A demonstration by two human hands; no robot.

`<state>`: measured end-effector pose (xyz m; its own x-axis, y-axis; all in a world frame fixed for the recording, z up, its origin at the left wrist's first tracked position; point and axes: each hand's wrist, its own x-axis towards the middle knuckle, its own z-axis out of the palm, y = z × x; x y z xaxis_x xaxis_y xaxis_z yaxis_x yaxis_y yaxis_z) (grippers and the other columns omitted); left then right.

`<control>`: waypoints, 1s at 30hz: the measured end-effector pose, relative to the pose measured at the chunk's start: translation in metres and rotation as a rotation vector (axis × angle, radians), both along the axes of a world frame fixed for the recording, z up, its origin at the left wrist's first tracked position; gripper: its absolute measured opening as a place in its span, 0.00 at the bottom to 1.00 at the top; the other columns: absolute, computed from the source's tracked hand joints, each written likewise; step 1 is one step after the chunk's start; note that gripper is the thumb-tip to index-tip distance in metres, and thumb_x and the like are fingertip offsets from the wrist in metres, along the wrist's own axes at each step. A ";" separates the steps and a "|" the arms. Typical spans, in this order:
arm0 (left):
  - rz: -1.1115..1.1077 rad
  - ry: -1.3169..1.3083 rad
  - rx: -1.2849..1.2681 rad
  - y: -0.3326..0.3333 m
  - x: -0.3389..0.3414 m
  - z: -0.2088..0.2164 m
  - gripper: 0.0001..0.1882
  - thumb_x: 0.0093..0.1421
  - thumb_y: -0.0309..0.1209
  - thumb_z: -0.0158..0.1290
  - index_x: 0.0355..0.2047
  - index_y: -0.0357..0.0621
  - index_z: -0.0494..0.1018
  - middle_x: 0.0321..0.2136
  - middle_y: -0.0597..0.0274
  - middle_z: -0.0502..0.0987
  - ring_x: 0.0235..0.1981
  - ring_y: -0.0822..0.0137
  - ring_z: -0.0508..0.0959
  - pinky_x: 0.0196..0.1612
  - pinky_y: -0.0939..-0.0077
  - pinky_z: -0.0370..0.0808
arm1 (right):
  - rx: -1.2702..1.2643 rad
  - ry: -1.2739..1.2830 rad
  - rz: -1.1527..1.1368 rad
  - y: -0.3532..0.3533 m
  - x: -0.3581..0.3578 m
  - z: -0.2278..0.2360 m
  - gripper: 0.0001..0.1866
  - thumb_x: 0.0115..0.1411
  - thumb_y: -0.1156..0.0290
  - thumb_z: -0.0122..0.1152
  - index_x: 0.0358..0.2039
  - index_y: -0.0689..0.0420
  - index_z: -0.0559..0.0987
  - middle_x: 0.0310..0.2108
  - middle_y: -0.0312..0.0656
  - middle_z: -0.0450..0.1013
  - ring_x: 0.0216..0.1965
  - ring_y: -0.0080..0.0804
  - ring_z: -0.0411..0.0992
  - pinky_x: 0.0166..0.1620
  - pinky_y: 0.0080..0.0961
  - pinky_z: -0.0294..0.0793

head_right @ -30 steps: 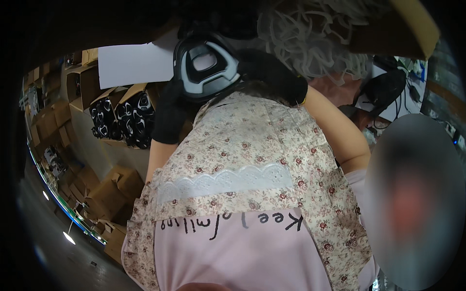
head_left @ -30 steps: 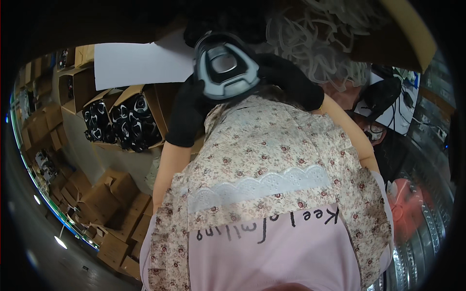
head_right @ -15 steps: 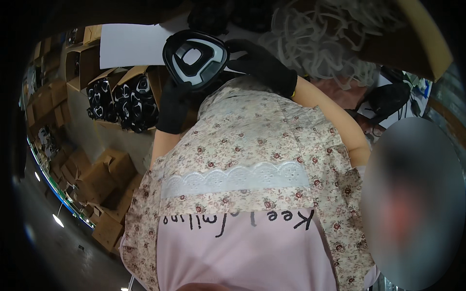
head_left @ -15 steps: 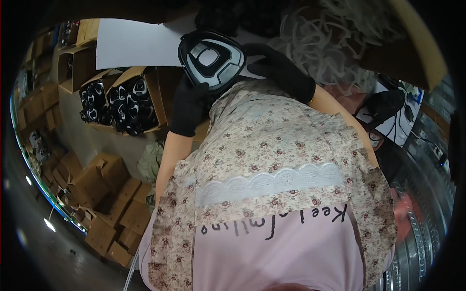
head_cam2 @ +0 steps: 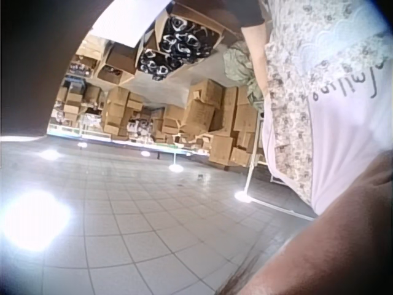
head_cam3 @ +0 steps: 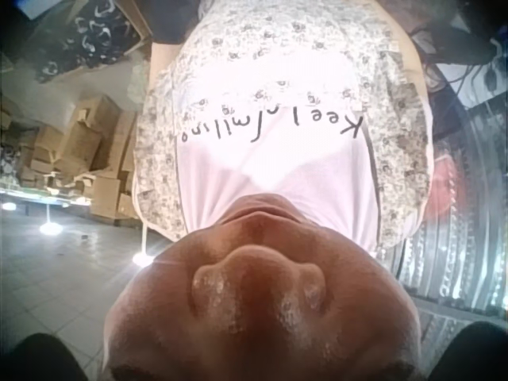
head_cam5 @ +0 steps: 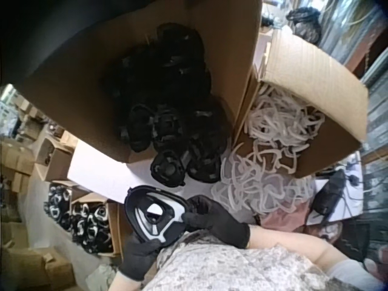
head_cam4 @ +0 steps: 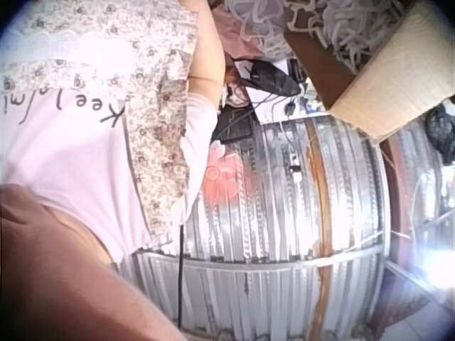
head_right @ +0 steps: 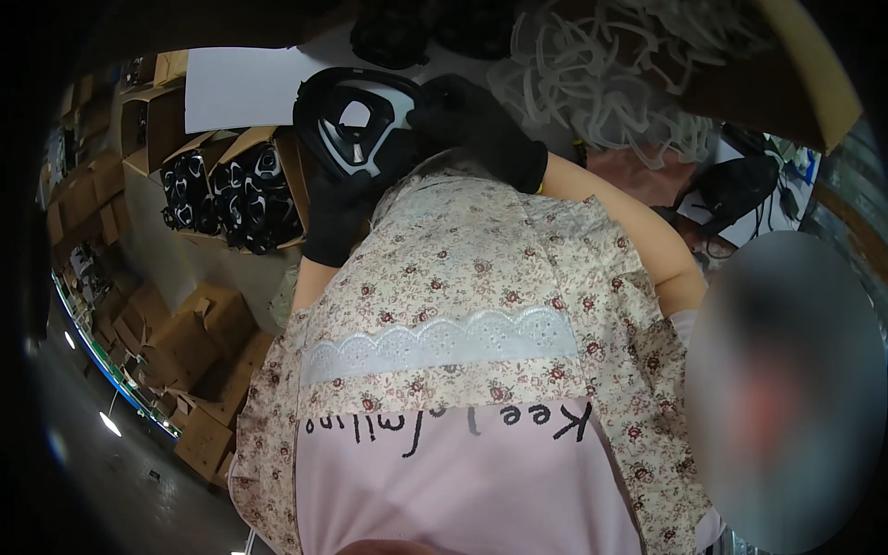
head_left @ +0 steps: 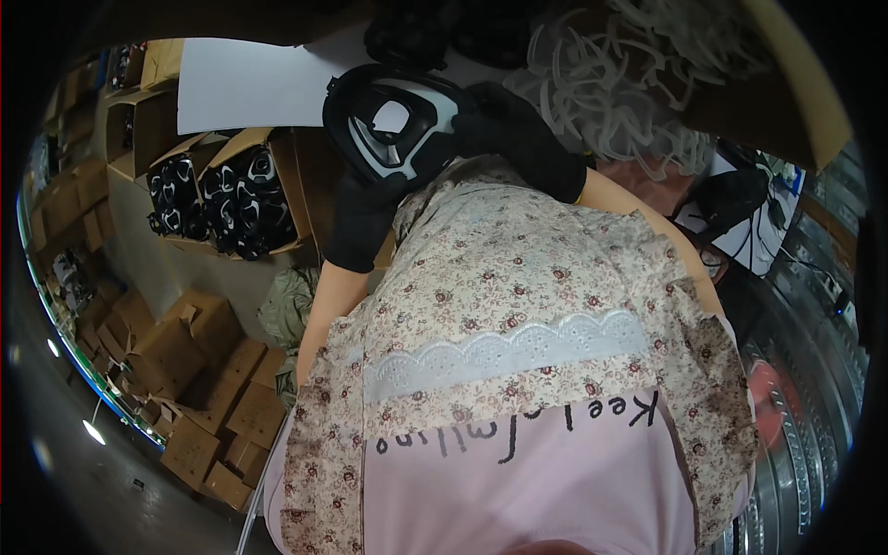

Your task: The person assembles black plastic industrial components by hand on a workstation.

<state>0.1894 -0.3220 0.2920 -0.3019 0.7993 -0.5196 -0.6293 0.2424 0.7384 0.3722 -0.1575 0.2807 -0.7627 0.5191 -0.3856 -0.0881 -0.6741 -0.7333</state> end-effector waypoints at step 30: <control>-0.174 0.984 -0.459 0.151 -0.148 -0.253 0.22 0.64 0.36 0.50 0.56 0.40 0.67 0.47 0.51 0.78 0.48 0.60 0.77 0.52 0.64 0.71 | 1.404 -1.186 -0.371 0.104 0.127 -0.125 0.23 0.54 0.53 0.64 0.45 0.54 0.76 0.45 0.46 0.72 0.46 0.47 0.71 0.48 0.40 0.71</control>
<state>0.0418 -0.1715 0.0392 -0.6493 0.6634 -0.3719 0.2547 0.6504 0.7156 0.4991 -0.0538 0.1556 -0.2420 0.9407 0.2378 0.8334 0.3270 -0.4455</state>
